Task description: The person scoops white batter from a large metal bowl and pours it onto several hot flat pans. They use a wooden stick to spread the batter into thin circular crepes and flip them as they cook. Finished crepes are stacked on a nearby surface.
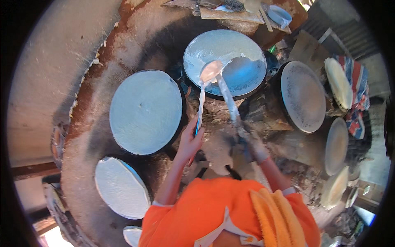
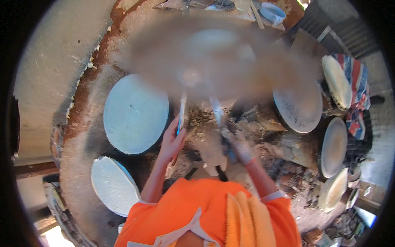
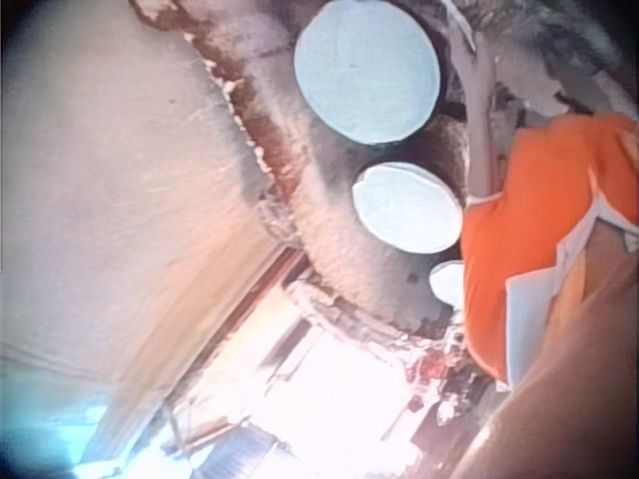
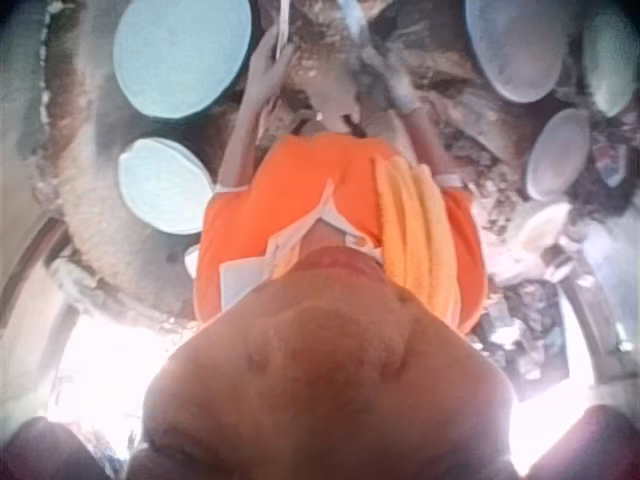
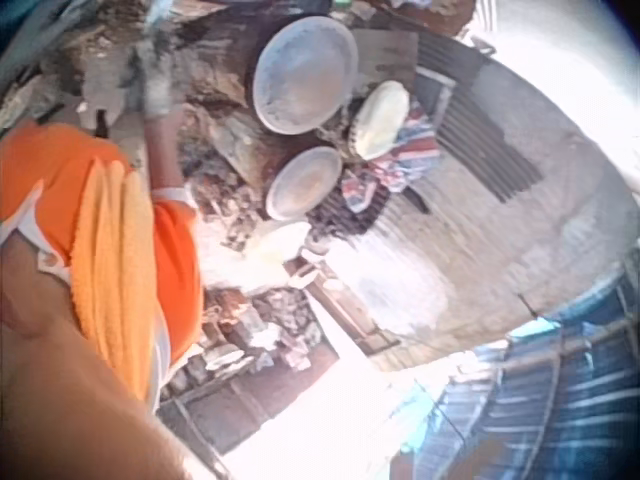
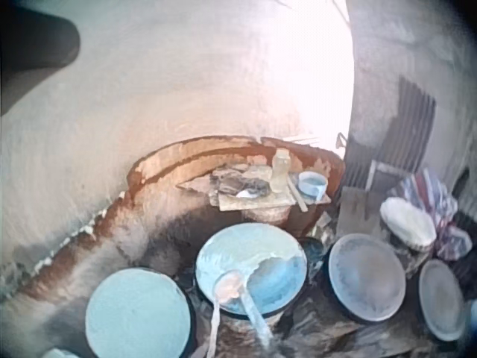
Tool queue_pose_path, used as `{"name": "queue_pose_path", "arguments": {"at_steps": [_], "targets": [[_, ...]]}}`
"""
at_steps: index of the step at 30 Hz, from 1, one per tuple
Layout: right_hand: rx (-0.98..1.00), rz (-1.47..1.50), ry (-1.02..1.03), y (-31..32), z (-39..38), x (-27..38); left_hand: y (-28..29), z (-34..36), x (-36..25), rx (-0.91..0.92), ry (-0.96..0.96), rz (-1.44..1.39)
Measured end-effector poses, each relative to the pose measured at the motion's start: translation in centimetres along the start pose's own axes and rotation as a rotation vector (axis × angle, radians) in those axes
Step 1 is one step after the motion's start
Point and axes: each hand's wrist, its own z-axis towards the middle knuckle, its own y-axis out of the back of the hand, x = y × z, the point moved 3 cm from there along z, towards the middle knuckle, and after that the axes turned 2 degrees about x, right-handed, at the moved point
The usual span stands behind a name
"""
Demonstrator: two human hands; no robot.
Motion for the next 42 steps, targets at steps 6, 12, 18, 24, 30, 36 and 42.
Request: {"name": "queue_pose_path", "arguments": {"at_steps": [6,12,18,24,30,36,42], "targets": [[-0.193,-0.273,-0.086,-10.8,14.3,-6.6,4.8,-3.5,-4.2,-0.187,-0.078,-0.313],[-0.06,-0.073,0.041,-16.1,11.6,-4.1,6.0,-15.6,-4.9,-0.421,-0.095,-0.283],[-0.286,-0.006,-0.07,-15.6,12.5,-5.8,4.3,-24.0,-4.7,-0.548,-0.033,-0.384],[-0.15,0.396,-0.114,-19.2,4.0,-6.5,6.6,-27.3,-5.1,-0.557,-0.047,-0.361],[-0.35,-0.488,0.485,-8.1,17.9,-12.4,9.0,-23.6,-3.6,-0.38,-0.068,-0.4],[-0.224,0.111,0.048,-19.4,7.9,-6.2,11.3,-23.9,-2.8,-0.452,-0.033,-0.478],[-0.284,-0.525,0.603,-4.4,19.4,-17.7,9.9,-23.3,-3.2,-0.402,-0.011,-0.525]]}}
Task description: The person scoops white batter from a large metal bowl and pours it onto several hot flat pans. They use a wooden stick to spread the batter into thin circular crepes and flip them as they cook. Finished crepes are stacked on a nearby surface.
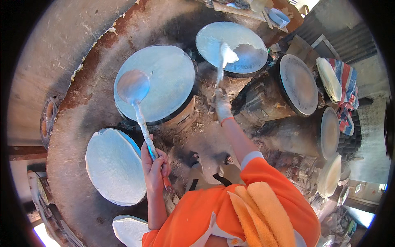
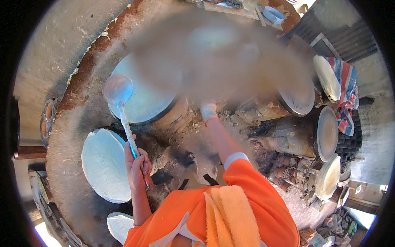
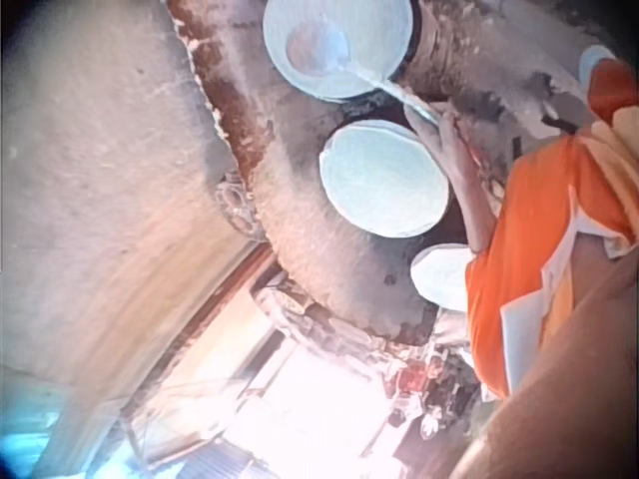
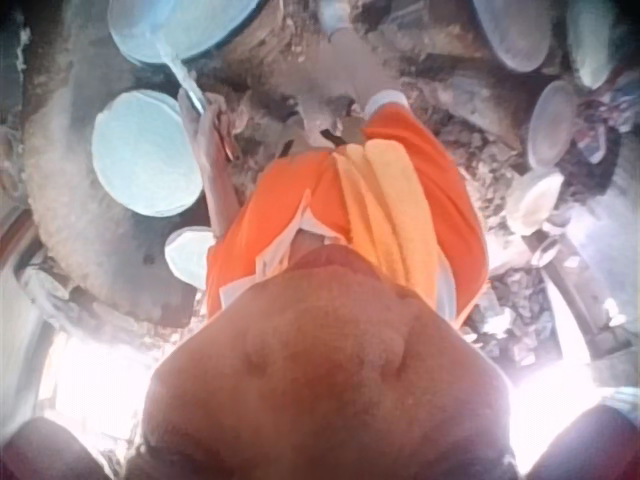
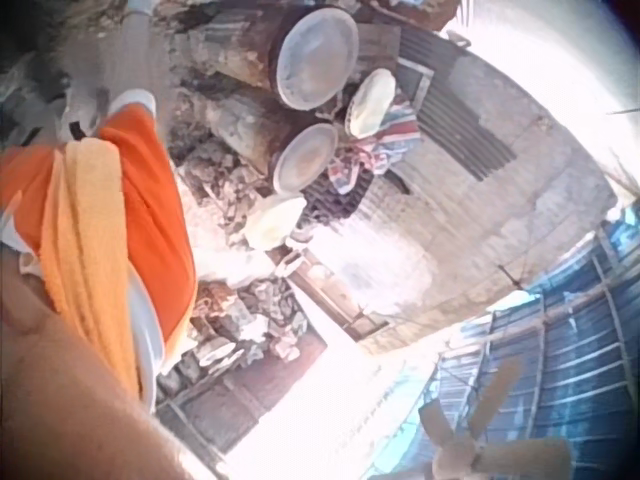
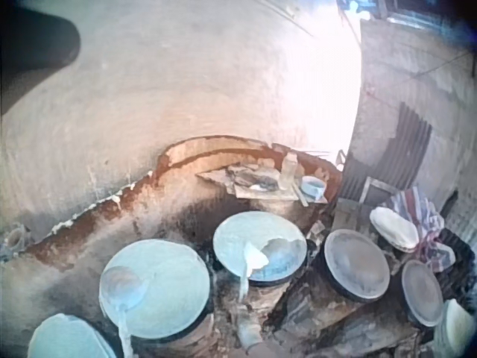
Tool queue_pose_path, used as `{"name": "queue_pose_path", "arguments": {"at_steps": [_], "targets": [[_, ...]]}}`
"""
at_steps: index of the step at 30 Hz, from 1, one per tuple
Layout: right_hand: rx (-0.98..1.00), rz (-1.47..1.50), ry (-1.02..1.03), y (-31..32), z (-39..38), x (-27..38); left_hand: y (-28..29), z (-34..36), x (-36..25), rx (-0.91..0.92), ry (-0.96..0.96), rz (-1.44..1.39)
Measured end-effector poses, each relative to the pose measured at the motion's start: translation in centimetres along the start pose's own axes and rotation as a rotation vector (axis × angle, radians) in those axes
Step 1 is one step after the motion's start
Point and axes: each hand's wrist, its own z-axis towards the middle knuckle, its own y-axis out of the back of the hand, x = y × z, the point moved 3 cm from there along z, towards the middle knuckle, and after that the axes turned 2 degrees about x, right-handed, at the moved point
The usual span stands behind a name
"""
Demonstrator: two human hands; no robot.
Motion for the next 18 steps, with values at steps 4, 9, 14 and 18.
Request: {"name": "queue_pose_path", "arguments": {"at_steps": [4,9,14,18], "targets": [[0.048,0.04,-0.12,0.6,-0.6,3.8,-1.3,-1.2,1.1,-0.057,-0.053,0.068],[0.001,-0.21,-0.094,-0.7,-0.5,4.5,-8.2,-3.0,2.6,-0.102,-0.064,0.092],[0.165,0.174,-0.221,6.3,-2.5,4.2,-11.8,-3.9,2.5,-0.115,-0.042,0.069],[0.047,0.566,-0.746,14.3,-5.0,13.5,-12.9,-4.2,2.0,-0.125,-0.055,0.022]]}}
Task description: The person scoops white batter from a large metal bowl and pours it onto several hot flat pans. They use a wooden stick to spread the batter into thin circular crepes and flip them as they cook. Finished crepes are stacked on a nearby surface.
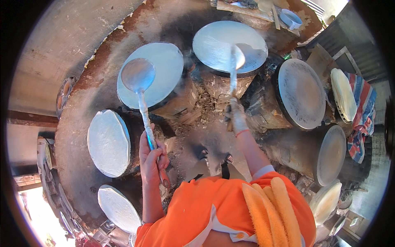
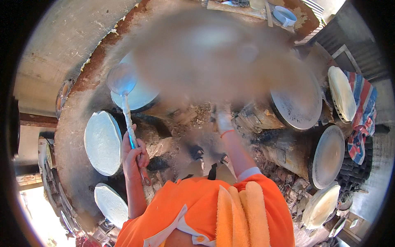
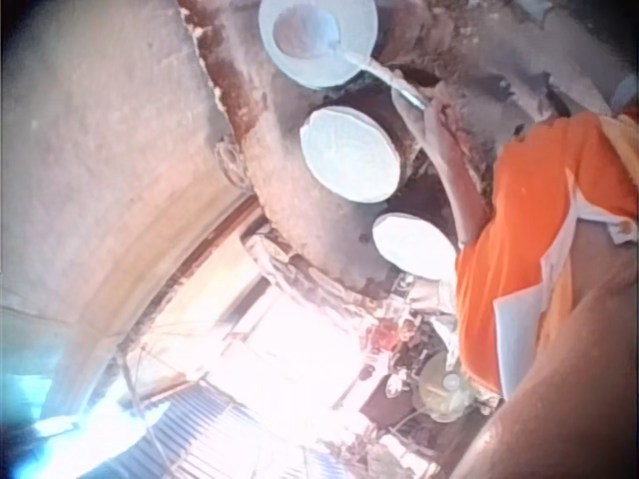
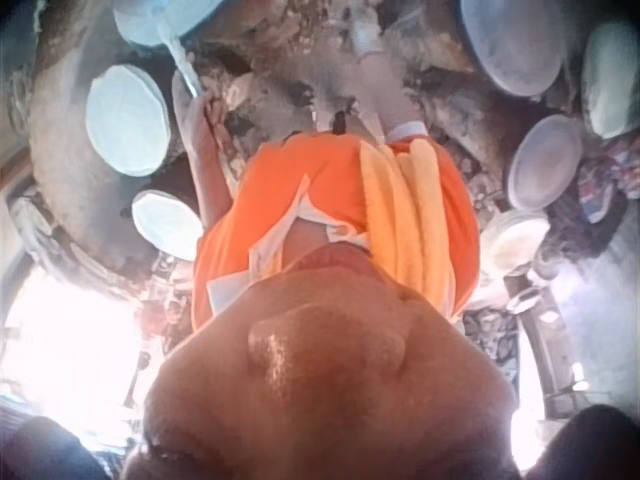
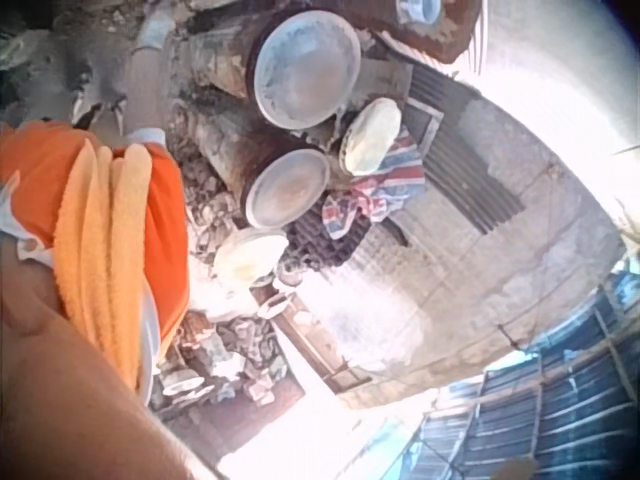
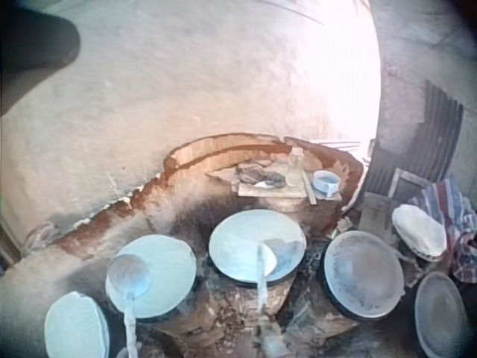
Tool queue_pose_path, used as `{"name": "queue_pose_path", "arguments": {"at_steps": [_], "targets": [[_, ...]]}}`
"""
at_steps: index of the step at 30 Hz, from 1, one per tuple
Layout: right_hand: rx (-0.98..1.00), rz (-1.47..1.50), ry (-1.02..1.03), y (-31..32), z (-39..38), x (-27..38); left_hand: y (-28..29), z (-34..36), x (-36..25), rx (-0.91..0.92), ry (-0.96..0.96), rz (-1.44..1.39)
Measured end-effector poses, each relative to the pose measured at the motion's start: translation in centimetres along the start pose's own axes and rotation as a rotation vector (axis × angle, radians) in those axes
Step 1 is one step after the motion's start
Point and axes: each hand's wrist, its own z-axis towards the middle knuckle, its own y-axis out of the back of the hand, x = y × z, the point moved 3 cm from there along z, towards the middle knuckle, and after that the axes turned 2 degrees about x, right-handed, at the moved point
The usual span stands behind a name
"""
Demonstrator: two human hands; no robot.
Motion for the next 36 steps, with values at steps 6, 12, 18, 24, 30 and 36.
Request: {"name": "queue_pose_path", "arguments": {"at_steps": [6,12,18,24,30,36], "targets": [[0.131,-0.412,0.319,-2.1,6.5,-0.8,-0.6,5.2,1.4,0.197,-0.036,-0.039],[0.071,-0.432,0.14,0.7,2.0,2.3,-1.6,7.3,2.1,0.195,0.029,-0.015],[0.079,-0.537,-0.054,8.0,5.7,9.6,-3.4,8.1,2.7,0.201,0.096,-0.046],[0.162,-0.698,0.005,4.1,-0.1,10.3,-8.3,10.0,4.1,0.244,0.152,-0.004],[0.059,-0.71,0.025,11.2,3.2,15.7,-13.8,12.4,5.9,0.306,0.132,0.215],[0.147,-0.881,0.326,15.5,8.8,6.5,-15.7,12.1,6.0,0.329,0.265,0.125]]}}
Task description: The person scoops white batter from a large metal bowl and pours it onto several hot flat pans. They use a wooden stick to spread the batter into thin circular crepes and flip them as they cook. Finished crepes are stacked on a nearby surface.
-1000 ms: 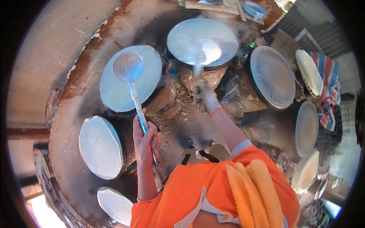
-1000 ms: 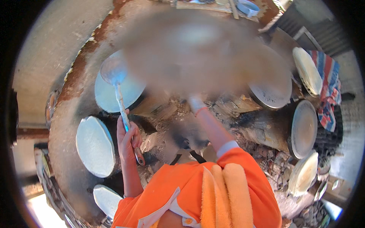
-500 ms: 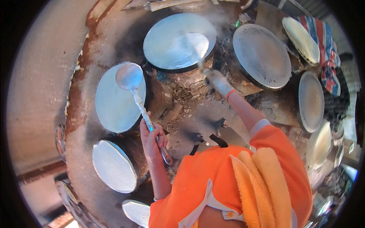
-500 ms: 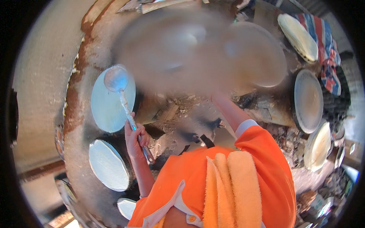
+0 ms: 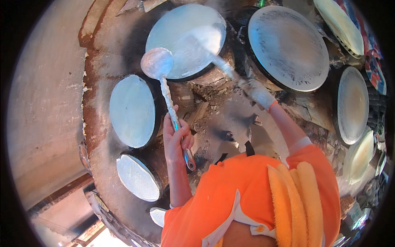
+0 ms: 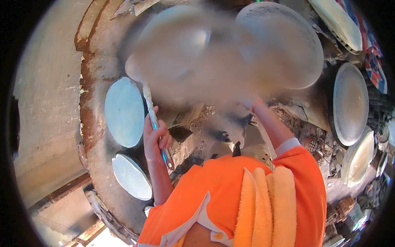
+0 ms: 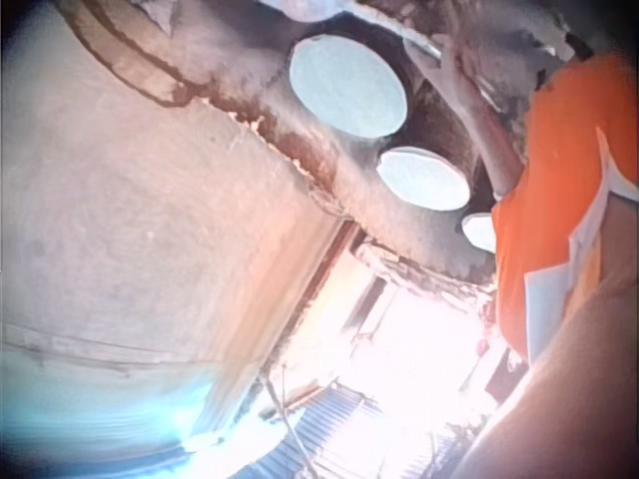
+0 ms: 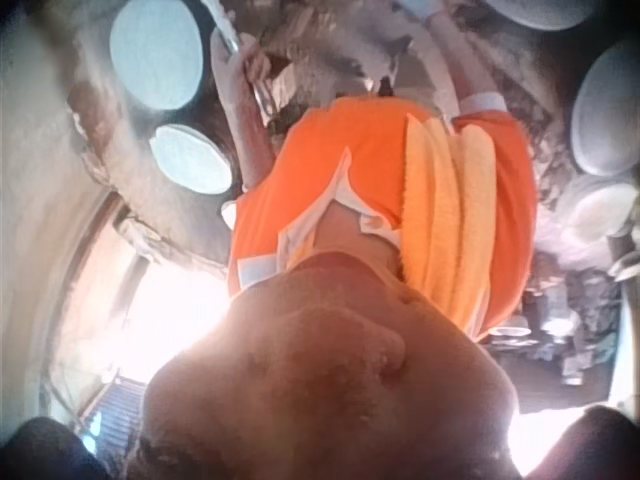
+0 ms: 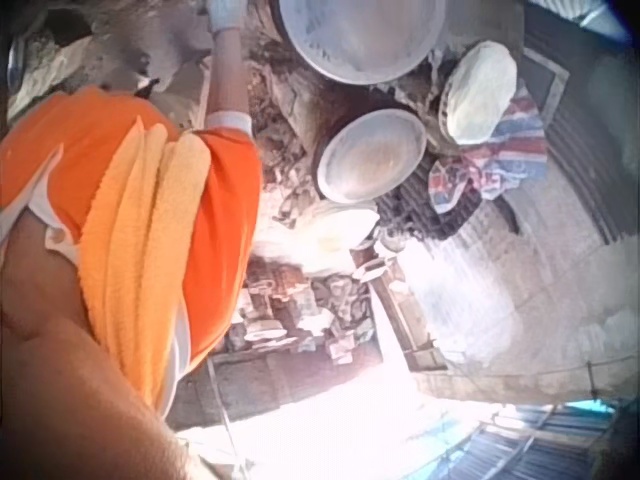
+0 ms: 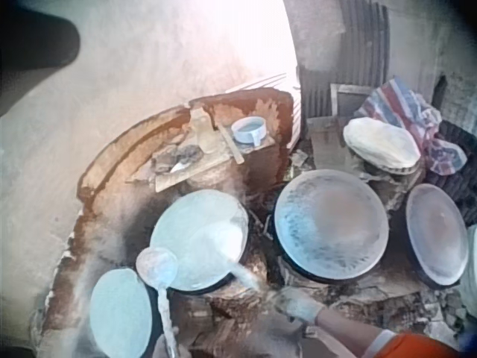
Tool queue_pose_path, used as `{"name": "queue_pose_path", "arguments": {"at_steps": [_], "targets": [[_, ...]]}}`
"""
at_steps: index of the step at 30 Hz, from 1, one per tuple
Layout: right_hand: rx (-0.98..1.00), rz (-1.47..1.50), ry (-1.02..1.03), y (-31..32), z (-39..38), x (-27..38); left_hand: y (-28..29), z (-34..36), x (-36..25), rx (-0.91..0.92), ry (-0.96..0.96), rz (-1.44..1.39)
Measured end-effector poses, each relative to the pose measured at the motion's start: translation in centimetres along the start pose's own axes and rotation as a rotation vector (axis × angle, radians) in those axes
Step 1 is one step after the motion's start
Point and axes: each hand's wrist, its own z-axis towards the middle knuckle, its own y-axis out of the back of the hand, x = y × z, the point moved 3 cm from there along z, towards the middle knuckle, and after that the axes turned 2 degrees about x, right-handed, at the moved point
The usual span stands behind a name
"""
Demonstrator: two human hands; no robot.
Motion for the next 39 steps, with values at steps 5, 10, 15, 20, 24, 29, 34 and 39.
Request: {"name": "queue_pose_path", "arguments": {"at_steps": [5,10,15,20,24,29,34,39], "targets": [[-0.255,-0.304,-0.196,4.6,3.5,14.2,1.9,0.1,-1.4,0.015,0.004,-0.008],[-0.204,-0.533,-0.026,-0.4,3.5,17.9,4.1,3.2,-2.4,0.18,0.071,-0.043],[-0.442,-0.596,0.069,-3.3,1.3,4.4,4.9,5.1,-2.4,0.301,0.108,-0.107],[-0.552,-0.325,0.017,-3.5,3.9,1.5,5.0,5.2,-3.4,0.353,0.094,-0.12],[-0.418,-0.362,0.014,-3.8,0.9,8.5,4.6,5.8,-3.2,0.314,0.097,-0.093],[-0.254,-0.176,0.192,-3.2,1.7,7.5,3.6,7.2,-4.3,0.244,0.178,0.025],[-0.342,-0.04,0.199,-0.1,4.3,4.3,1.4,19.0,-7.8,0.383,0.172,0.259],[0.116,0.161,-0.159,-0.1,-4.5,11.0,2.9,22.4,-7.1,0.238,0.073,0.372]]}}
